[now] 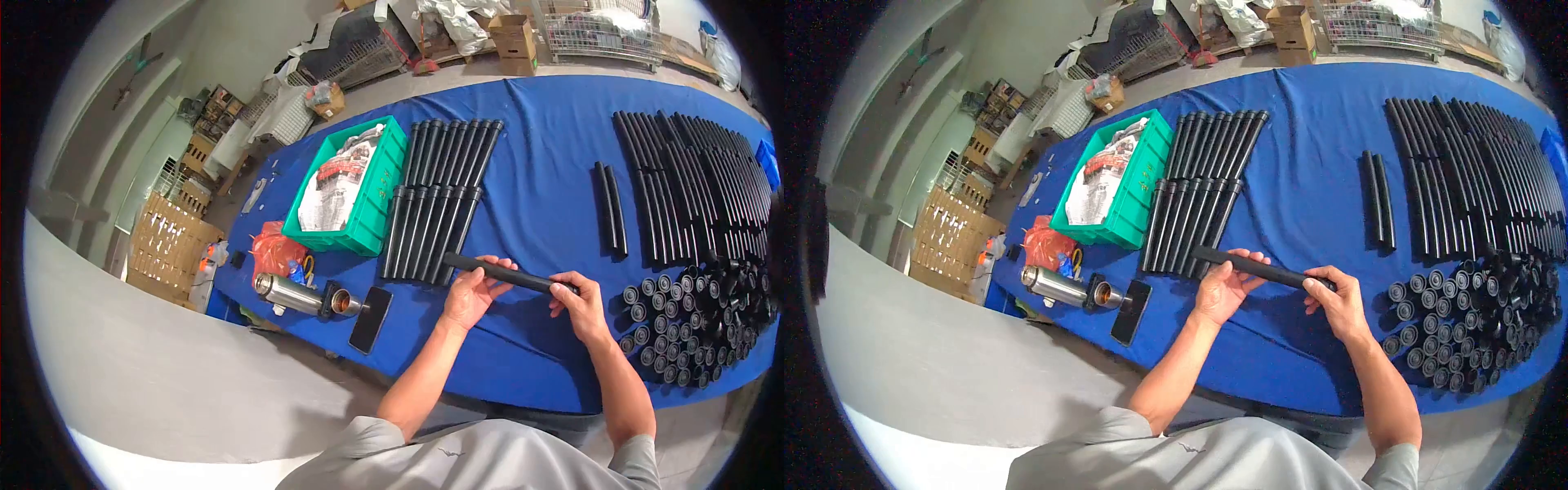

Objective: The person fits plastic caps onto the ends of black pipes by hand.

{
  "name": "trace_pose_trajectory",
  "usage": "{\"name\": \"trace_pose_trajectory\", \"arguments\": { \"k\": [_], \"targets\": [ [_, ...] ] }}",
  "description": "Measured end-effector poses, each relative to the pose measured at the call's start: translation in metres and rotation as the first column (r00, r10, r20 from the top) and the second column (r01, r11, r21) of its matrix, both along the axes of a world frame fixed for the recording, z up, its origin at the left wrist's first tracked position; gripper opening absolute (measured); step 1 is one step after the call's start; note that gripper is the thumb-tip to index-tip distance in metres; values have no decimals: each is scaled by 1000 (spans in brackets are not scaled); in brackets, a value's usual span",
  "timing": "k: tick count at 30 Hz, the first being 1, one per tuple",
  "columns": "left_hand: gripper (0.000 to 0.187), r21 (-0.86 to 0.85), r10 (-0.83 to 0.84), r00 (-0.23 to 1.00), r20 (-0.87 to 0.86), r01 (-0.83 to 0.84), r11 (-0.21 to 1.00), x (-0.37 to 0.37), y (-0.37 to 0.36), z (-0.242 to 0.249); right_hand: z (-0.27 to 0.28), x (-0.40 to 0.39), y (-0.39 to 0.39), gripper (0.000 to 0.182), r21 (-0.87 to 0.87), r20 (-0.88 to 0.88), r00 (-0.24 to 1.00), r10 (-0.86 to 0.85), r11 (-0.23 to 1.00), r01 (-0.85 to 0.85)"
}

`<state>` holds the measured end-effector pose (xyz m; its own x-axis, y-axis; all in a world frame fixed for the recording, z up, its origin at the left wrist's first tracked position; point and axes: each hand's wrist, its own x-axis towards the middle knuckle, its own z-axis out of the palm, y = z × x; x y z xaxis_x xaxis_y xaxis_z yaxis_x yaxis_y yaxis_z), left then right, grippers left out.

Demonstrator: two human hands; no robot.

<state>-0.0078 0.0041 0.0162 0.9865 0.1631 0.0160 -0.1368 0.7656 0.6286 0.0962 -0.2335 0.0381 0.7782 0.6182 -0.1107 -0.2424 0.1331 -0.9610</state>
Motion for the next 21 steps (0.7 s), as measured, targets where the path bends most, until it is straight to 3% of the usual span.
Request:
{"name": "trace_pose_trajectory", "arguments": {
  "k": [3,8,10,11,12,14,15,16,18,21],
  "targets": [
    [40,64,24,999,-44,-21,998,-20,4,9,1,-6,2,26,22,-5,999,44,999,-44],
    [52,-120,83,995,-58,-90,989,-53,31,33,5,8,-6,23,8,-70,992,108,994,-107],
    [45,276,-36,988,-149,76,958,-62,60,46,6,12,-10,20,18,-114,982,154,988,-152],
    [35,535,13,956,-292,152,831,-65,63,53,5,14,-10,21,8,-120,974,193,981,-194],
    [31,765,-23,929,-369,318,560,-61,60,74,4,14,-9,21,0,-127,963,236,971,-238],
    [34,885,-15,887,-461,461,63,-49,27,110,6,8,-7,18,-23,-121,952,281,958,-285],
    [41,880,-31,888,-459,450,-148,-45,8,119,9,6,-6,18,-25,-124,947,297,953,-302],
    [41,926,-126,963,-239,187,-328,-43,-6,112,10,4,-5,18,-27,-126,942,311,948,-317],
    [39,916,-135,989,-61,1,-402,-44,-18,91,4,5,-7,27,8,-114,952,284,958,-285],
    [32,934,-72,996,44,-67,-351,-24,-4,93,12,2,-7,46,123,-167,969,183,979,-164]
  ]
}}
